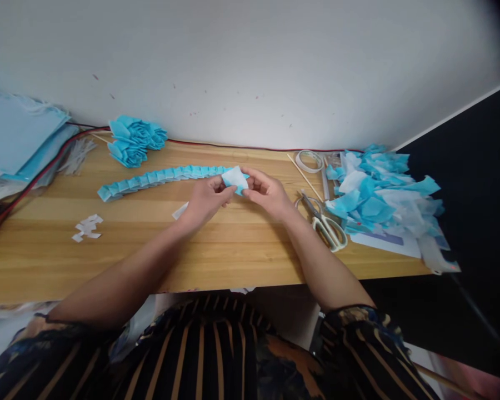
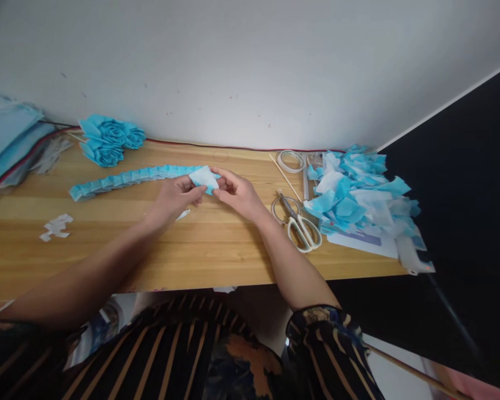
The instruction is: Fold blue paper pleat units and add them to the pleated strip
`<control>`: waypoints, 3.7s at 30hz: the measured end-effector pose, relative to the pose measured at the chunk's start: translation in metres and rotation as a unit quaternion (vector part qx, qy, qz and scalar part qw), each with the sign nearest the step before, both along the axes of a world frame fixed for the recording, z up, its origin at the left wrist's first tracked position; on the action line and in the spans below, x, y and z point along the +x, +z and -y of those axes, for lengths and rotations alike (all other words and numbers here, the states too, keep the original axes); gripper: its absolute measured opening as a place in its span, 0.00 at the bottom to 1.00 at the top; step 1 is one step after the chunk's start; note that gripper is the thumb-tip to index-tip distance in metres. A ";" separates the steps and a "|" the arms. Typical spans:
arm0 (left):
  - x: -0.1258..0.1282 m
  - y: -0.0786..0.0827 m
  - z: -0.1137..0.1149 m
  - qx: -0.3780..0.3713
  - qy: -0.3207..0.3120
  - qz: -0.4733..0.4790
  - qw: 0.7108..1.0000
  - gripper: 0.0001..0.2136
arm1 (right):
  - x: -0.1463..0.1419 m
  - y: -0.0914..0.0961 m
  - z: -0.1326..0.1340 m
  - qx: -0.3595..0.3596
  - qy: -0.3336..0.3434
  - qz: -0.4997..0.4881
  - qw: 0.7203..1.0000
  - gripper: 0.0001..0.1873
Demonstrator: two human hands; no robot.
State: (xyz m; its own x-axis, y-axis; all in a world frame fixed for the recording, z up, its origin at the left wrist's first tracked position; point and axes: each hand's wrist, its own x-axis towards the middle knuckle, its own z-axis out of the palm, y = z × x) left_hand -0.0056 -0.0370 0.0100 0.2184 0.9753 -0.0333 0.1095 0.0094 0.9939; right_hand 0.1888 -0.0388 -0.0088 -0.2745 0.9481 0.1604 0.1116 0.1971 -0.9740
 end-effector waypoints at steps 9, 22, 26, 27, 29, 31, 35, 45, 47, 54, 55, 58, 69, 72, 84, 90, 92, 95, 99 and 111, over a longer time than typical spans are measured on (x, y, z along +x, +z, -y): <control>-0.003 -0.002 -0.001 0.052 -0.021 -0.054 0.997 0.09 | -0.005 0.002 0.002 -0.018 0.046 -0.012 0.999 0.18; -0.003 0.006 -0.001 -0.019 -0.041 -0.027 0.999 0.08 | -0.003 -0.003 -0.004 -0.028 -0.020 -0.058 0.998 0.20; -0.003 0.005 0.000 -0.014 -0.037 -0.043 0.998 0.11 | -0.004 -0.005 -0.005 -0.037 -0.018 -0.038 0.998 0.18; -0.003 0.005 -0.001 -0.016 -0.034 -0.047 0.998 0.11 | -0.004 -0.005 -0.005 -0.038 -0.018 -0.034 0.999 0.18; -0.003 0.005 -0.001 -0.019 -0.028 -0.049 0.998 0.11 | -0.004 -0.006 -0.005 -0.038 -0.018 -0.033 0.999 0.17; -0.003 0.005 -0.002 -0.018 -0.028 -0.044 0.999 0.11 | -0.004 -0.006 -0.005 -0.036 -0.017 -0.040 0.998 0.17; -0.003 0.005 -0.003 -0.013 -0.044 -0.030 0.998 0.11 | -0.004 -0.005 -0.006 -0.032 -0.019 -0.052 0.998 0.17; -0.003 0.007 -0.002 -0.020 -0.041 -0.020 0.999 0.11 | -0.008 0.001 -0.001 -0.049 -0.019 -0.049 0.997 0.19; -0.003 0.007 -0.002 -0.025 -0.036 -0.028 0.999 0.12 | -0.008 0.002 0.000 -0.052 -0.015 -0.052 0.997 0.19; -0.004 0.006 -0.002 0.000 -0.044 -0.056 0.997 0.11 | -0.010 0.003 0.000 -0.054 -0.023 -0.072 0.996 0.23; -0.004 0.006 -0.002 0.006 -0.045 -0.058 0.997 0.11 | -0.010 0.002 -0.001 -0.054 -0.023 -0.075 0.995 0.23; -0.004 0.006 -0.001 0.013 -0.047 -0.063 0.997 0.12 | -0.010 0.000 -0.002 -0.059 -0.023 -0.076 0.995 0.23; -0.006 0.002 0.000 0.040 -0.075 -0.088 0.993 0.12 | -0.010 0.003 -0.001 -0.030 -0.039 -0.047 0.998 0.21; -0.005 0.000 0.000 0.035 -0.084 -0.093 0.991 0.12 | -0.011 0.003 -0.001 -0.019 -0.050 -0.053 0.997 0.18; -0.008 0.008 -0.001 -0.039 -0.119 -0.025 0.992 0.13 | -0.007 0.009 0.002 0.050 -0.049 -0.031 0.997 0.05; -0.009 0.005 -0.002 -0.044 -0.151 0.008 0.988 0.13 | -0.007 0.010 0.003 0.043 -0.041 -0.044 0.997 0.03; -0.009 0.005 -0.003 -0.042 -0.155 0.010 0.987 0.13 | -0.006 0.009 0.004 0.036 -0.042 -0.046 0.997 0.03; -0.009 0.004 -0.003 -0.043 -0.153 0.001 0.987 0.15 | -0.003 0.008 0.004 0.027 -0.040 -0.045 0.998 0.05; -0.009 0.004 -0.003 -0.047 -0.141 0.002 0.989 0.15 | 0.001 0.007 0.005 -0.003 -0.022 -0.063 0.998 0.11; -0.009 0.004 -0.002 -0.048 -0.139 -0.010 0.989 0.14 | -0.004 0.003 0.002 0.057 -0.110 -0.005 0.992 0.10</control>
